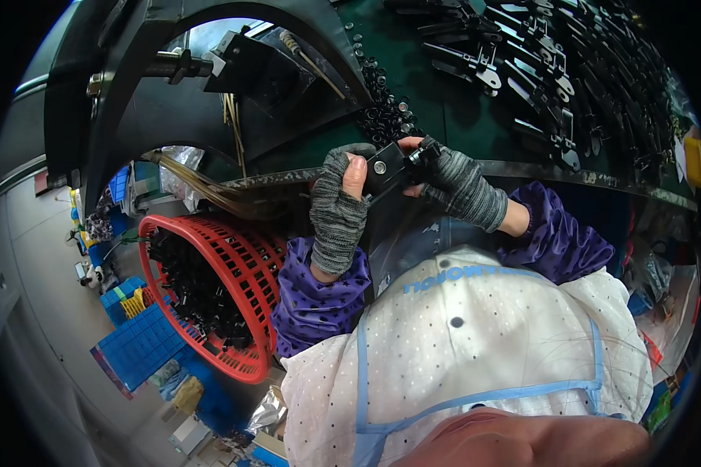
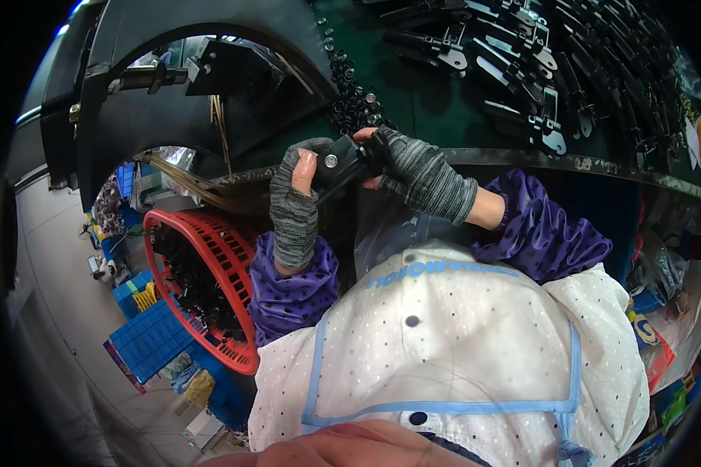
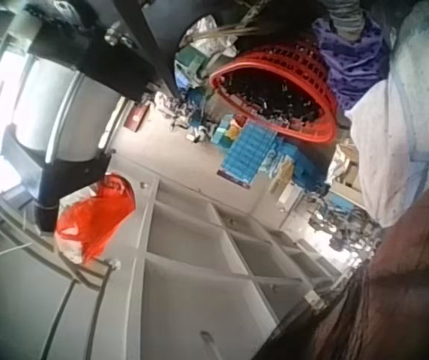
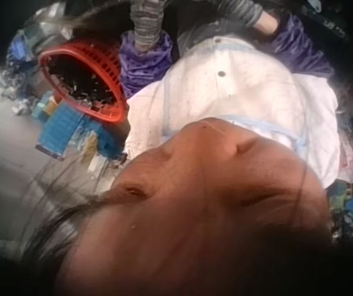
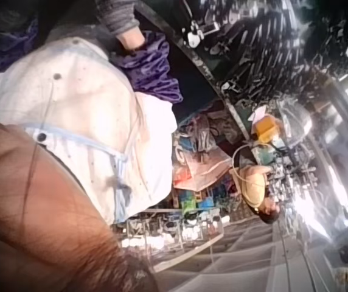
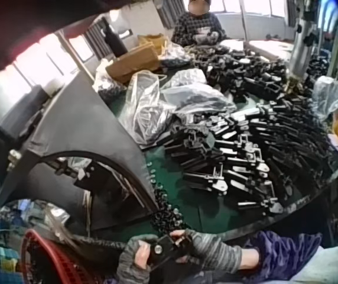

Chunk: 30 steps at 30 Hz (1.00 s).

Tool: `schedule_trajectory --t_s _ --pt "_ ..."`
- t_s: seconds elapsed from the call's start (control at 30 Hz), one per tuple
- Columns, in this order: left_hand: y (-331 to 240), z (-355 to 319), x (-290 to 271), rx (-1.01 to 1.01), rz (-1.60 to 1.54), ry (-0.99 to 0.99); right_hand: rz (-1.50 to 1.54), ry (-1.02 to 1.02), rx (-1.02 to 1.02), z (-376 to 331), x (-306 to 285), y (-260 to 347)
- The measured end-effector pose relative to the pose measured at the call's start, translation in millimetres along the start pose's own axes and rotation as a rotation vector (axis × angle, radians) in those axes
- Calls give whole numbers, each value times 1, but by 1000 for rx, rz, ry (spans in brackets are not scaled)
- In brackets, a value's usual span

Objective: Assembling mechanical components using an air screwdriver on an assembly line.

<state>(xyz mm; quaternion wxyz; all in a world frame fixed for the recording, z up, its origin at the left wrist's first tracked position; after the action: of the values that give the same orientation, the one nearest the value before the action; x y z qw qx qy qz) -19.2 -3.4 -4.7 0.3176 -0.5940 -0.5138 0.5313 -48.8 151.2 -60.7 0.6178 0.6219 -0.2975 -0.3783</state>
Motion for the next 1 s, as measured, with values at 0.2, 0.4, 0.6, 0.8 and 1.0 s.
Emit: schedule_trajectory --t_s 0.2,0.4,0.6,0.8,1.0 --pt "1 1 3 20 21 -26 -62 -45 -14 0 -1 -2" --pt "5 4 3 11 11 -4 -82 -33 1 -1 -3 -1" --pt "16 11 0 -147 -241 47 -151 -16 7 -3 -2 -9" --pt "24 18 2 -263 -229 29 -259 -87 -13 -6 -10 2" --pt "-3 22 31 302 -24 376 -178 -256 116 -26 -36 10"
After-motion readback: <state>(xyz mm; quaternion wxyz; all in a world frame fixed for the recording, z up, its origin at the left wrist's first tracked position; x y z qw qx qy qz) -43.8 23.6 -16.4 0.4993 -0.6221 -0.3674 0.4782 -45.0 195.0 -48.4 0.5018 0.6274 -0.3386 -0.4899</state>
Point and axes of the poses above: each hand's wrist, its own z-axis towards the middle knuckle, its own x-axis out of the palm, y = z × x, the point moved 2 cm from there along z, towards the middle knuckle
